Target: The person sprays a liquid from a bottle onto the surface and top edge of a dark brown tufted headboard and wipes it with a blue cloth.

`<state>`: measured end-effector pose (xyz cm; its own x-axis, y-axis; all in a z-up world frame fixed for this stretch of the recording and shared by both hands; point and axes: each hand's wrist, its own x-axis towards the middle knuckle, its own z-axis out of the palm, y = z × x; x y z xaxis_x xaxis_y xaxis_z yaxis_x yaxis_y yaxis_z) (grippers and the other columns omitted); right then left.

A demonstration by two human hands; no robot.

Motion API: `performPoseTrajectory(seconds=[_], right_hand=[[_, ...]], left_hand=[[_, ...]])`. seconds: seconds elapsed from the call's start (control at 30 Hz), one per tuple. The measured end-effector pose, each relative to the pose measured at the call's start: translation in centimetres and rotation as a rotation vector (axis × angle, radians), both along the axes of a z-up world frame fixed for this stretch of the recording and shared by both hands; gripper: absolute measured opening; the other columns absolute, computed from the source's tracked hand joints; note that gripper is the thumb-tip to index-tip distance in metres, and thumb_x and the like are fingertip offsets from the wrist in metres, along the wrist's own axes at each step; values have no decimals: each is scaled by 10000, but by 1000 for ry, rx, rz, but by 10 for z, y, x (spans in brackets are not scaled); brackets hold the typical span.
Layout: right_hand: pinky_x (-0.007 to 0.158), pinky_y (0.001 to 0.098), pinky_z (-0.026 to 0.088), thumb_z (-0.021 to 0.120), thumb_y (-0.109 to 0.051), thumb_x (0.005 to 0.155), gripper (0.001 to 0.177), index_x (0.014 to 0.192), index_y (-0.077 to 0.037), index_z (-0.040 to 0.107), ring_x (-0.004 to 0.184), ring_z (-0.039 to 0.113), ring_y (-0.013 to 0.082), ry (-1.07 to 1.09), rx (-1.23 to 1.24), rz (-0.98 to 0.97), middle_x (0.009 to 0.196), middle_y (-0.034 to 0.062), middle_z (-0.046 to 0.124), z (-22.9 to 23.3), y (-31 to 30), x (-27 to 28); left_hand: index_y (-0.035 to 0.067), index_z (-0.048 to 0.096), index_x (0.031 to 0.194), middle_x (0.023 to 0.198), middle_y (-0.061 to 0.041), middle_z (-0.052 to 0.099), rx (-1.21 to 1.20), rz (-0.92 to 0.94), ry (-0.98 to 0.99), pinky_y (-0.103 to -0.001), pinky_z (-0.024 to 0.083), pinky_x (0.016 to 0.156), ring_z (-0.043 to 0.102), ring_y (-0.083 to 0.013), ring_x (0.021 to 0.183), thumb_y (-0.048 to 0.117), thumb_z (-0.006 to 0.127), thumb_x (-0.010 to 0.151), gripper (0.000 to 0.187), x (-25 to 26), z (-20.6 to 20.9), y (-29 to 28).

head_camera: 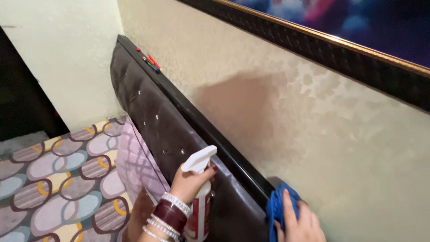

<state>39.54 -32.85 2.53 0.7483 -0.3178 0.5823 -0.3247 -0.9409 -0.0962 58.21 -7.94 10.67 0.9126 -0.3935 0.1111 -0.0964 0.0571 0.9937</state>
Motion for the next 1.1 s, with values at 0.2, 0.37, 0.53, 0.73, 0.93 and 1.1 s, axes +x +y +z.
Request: performPoseTrajectory(seconds=[0.2,0.37,0.53,0.73,0.93,1.1], right_hand=[[785,501,579,917,-364,375,970,1305,-265,661,817,661,384,-143,-56,80,1038,206,635,-28,-31,3],[846,508,582,924,-385,417,937,1307,-307,644,865,660,378,-139,-31,27,1050,182,629,-23,-23,3],[869,486,569,882,-378,564,932,1432,-265,562,1051,648,376,18,-57,-114,1178,180,632,24,17,-4],[887,438,543,814,-304,687,802,1435,-201,543,1084,617,359,-4,-27,-168,1191,163,625,75,74,23],[867,440,531,805,-279,724,736,1409,-163,563,1066,604,356,-4,-35,-178,1138,160,624,95,104,76],[874,435,529,812,-277,727,708,1390,-187,581,1058,605,336,-17,-35,-236,1121,137,624,96,113,96]], left_hand=[[93,727,1194,779,-14,685,-13,113,-34,-293,539,625,644,-118,673,106,748,815,380,32,28,21],[74,708,1224,872,12,692,125,-53,-273,-266,527,749,631,-91,817,110,770,826,405,57,38,31],[114,702,1251,921,-24,695,235,-127,-234,-274,521,773,636,-109,848,170,765,801,458,73,34,31],[42,732,1090,889,-65,771,377,-188,-265,-315,558,750,725,-162,802,246,764,786,368,109,37,27],[13,791,888,781,-107,778,540,-240,-255,-357,580,732,752,-217,734,303,770,770,313,120,69,21],[58,769,1020,993,-173,756,659,-217,-396,-389,553,852,719,-305,967,316,790,740,382,137,84,31]])
